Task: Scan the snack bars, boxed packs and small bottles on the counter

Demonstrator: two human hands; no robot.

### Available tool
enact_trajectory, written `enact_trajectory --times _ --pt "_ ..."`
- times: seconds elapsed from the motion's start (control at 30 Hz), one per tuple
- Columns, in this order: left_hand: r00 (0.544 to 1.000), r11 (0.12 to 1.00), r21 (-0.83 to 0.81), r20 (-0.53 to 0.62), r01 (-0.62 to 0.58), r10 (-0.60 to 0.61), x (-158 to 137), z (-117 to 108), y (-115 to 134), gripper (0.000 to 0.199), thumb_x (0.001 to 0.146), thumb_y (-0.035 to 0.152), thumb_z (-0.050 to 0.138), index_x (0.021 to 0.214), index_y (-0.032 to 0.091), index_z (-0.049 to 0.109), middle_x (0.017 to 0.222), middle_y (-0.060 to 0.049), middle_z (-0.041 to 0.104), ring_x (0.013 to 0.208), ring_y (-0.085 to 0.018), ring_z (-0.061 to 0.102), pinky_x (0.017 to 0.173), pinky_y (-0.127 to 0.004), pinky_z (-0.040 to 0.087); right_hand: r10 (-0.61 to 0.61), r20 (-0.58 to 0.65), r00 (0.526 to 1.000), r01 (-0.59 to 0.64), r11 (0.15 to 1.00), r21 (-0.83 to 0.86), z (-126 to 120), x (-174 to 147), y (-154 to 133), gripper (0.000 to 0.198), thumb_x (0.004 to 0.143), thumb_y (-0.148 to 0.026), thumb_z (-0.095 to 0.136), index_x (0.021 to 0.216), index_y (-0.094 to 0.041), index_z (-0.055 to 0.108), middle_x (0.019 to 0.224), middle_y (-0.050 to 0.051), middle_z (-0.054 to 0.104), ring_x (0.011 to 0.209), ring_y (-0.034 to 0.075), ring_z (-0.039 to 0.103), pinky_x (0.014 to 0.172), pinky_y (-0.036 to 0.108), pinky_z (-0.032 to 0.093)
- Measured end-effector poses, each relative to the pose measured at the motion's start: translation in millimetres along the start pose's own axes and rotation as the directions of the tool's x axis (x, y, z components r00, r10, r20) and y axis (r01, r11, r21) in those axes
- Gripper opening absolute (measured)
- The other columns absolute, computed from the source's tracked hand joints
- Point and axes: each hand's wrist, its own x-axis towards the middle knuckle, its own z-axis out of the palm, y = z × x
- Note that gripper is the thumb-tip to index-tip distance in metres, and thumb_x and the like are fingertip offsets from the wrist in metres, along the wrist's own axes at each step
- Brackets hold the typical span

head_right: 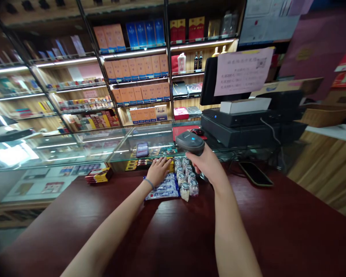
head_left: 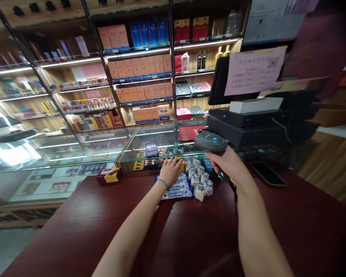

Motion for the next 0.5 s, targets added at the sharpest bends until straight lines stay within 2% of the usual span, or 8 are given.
enact_trajectory --times 0.17,0.27,0.37,0.43,0.5 --pt "0.995 0.995 -0.037 0.033 0.092 -0.090 -1 -1 5 0.040 0.083 0.015 0.063 0.119 0.032 0.065 0.126 -0.011 0.065 0.127 -0.030 0.054 0.116 -0.051 0.028 0.022 -0.024 0.999 -0.021 0.999 0.034 -1 0 -2 0.023 0.076 -0.039 0.067 0.079 -0.027 0.048 0.047 -0.007 0.049 0.035 0.013 0.044 0.038 0.028 0.036" --pt "0.981 0.956 -0.223 0.020 0.192 -0.193 3 -8 11 0.032 0.080 0.011 0.065 0.105 0.031 0.070 0.114 -0.010 0.069 0.122 -0.029 0.057 0.116 -0.049 0.027 0.024 -0.025 0.999 -0.023 0.999 0.047 0 0 -3 0.020 0.077 -0.037 0.066 0.079 -0.026 0.049 0.048 -0.006 0.050 0.036 0.013 0.045 0.038 0.028 0.036" --pt "0.954 0.867 -0.417 -0.003 0.272 -0.301 5 -17 17 0.023 0.074 0.013 0.075 0.091 0.029 0.071 0.102 -0.009 0.072 0.115 -0.028 0.062 0.115 -0.045 0.031 0.018 -0.029 0.999 -0.017 0.999 0.040 2 0 -4 0.020 0.076 -0.036 0.067 0.078 -0.026 0.049 0.047 -0.006 0.051 0.035 0.013 0.045 0.038 0.028 0.036" --pt "0.966 0.900 -0.364 -0.008 0.239 -0.260 4 -27 19 0.021 0.076 0.015 0.075 0.092 0.028 0.071 0.101 -0.008 0.073 0.112 -0.026 0.064 0.111 -0.042 0.037 0.009 -0.030 1.000 -0.008 0.999 0.031 4 0 -4 0.021 0.076 -0.037 0.067 0.077 -0.026 0.049 0.045 -0.007 0.049 0.035 0.013 0.044 0.038 0.027 0.035" --pt "0.991 0.980 -0.152 0.000 0.129 -0.131 -2 -38 17 0.020 0.085 0.016 0.066 0.101 0.027 0.069 0.107 -0.008 0.073 0.112 -0.023 0.065 0.106 -0.038 0.043 0.007 -0.044 0.999 -0.005 0.999 0.038 6 1 -5 0.022 0.075 -0.038 0.068 0.077 -0.026 0.049 0.044 -0.008 0.049 0.034 0.013 0.044 0.039 0.027 0.036"
